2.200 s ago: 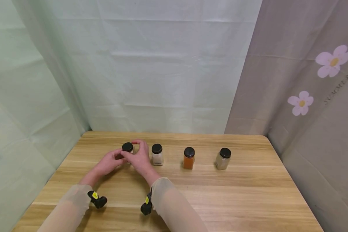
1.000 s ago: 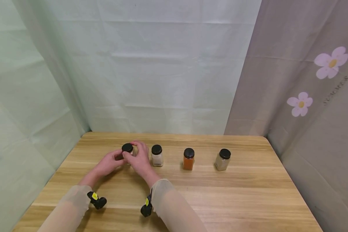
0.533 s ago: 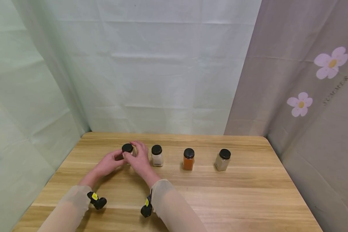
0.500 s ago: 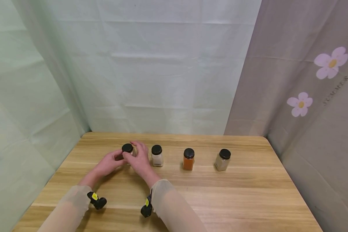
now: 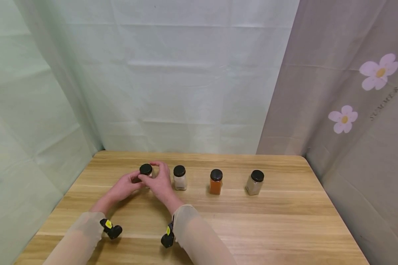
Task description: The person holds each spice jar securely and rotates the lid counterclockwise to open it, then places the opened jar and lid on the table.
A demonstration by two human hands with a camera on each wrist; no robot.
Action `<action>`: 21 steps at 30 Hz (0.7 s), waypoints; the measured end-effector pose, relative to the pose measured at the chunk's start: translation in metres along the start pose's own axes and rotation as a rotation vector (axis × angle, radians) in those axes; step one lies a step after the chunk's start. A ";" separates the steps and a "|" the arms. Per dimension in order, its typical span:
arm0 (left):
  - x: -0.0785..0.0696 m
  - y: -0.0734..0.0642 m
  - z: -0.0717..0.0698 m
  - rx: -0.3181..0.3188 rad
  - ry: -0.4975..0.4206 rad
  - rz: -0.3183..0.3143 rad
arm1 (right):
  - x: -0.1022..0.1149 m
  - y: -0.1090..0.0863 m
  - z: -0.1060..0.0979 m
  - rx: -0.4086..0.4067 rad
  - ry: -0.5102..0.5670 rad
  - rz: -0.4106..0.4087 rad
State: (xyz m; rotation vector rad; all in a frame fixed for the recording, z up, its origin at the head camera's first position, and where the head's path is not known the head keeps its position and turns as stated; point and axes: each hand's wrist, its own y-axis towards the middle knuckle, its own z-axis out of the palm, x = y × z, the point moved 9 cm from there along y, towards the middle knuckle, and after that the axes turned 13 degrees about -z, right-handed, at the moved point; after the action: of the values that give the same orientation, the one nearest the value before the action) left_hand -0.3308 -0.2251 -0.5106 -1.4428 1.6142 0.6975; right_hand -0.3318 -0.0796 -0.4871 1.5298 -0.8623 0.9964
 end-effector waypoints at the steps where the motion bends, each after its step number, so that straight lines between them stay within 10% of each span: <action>1: 0.000 0.000 0.000 0.001 -0.003 0.002 | 0.000 0.000 0.000 -0.003 0.008 -0.003; 21: -0.003 -0.001 0.000 0.012 -0.022 0.012 | -0.001 0.001 0.000 -0.002 0.000 0.001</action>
State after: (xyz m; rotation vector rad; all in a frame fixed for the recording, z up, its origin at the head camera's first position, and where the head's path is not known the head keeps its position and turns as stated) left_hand -0.3293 -0.2235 -0.5080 -1.4141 1.6088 0.7070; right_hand -0.3328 -0.0799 -0.4873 1.5277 -0.8641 0.9961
